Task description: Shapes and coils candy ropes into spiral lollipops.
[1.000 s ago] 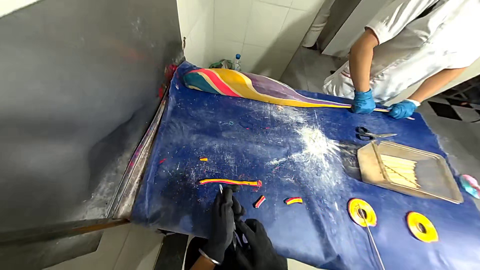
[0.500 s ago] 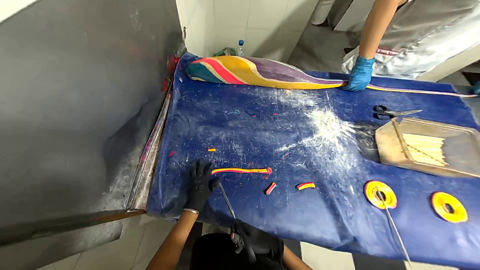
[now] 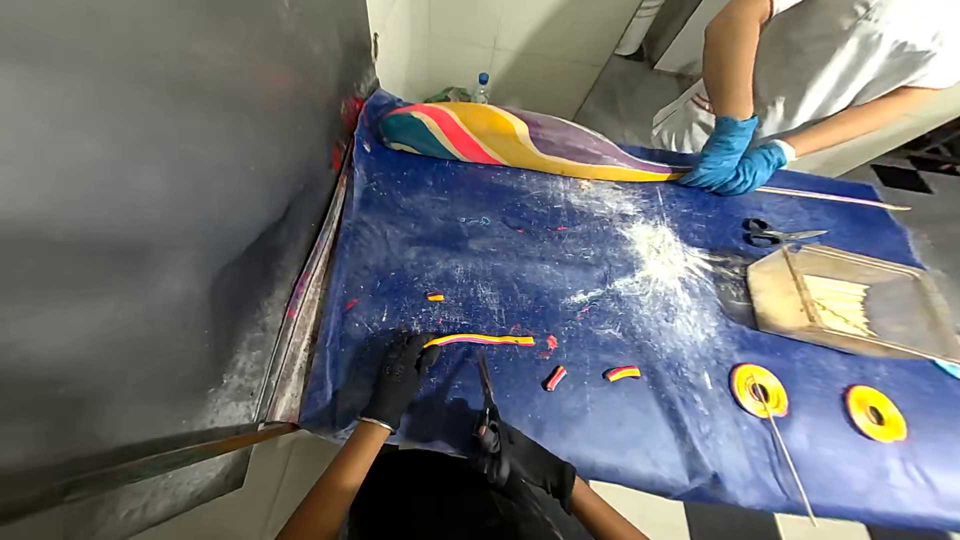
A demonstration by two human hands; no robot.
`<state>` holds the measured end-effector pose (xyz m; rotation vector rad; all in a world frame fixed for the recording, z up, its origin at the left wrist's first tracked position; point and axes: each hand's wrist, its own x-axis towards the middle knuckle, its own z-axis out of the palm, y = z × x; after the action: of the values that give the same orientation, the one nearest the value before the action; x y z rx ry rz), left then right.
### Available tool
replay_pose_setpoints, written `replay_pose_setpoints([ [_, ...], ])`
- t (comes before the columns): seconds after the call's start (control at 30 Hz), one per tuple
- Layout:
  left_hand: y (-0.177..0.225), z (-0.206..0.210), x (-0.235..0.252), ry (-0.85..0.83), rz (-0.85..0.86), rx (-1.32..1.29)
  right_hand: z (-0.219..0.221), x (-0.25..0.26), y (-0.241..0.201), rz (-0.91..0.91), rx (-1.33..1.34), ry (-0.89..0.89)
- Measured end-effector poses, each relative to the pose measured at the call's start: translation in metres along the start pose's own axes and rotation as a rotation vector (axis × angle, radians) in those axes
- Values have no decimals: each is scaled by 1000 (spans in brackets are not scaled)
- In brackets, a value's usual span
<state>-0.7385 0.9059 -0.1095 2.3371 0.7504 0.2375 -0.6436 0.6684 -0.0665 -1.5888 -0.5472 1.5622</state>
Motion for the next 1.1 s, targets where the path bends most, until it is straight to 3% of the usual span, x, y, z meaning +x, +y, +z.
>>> replay_pose_setpoints([
  [0.07,-2,4,-2,13,-4,23,3,2,4,-3,-181,199],
  [0.2,-6,10,-3,44,3,10,10,4,20,-5,-165,325],
  [0.37,-10,13,-4,61,23,-11,27,-12,16,25,201,108],
  [0.47,-10,11,-5,51,25,-32,38,-17,19,31,238,57],
  [0.63,-6,5,-7,35,33,-66,25,5,24,-142,262,-167],
  [0.77,-5,-4,-7,-68,16,-134,10,34,-3,-60,229,-127],
  [0.93,-8,-13,-7,-90,-40,-116,10,41,-13,65,151,58],
  [1.03,-14,-10,-10,1,-33,36,15,29,4,-44,144,45],
  [1.1,-11,-7,-7,112,11,209,19,4,-8,-7,69,-11],
])
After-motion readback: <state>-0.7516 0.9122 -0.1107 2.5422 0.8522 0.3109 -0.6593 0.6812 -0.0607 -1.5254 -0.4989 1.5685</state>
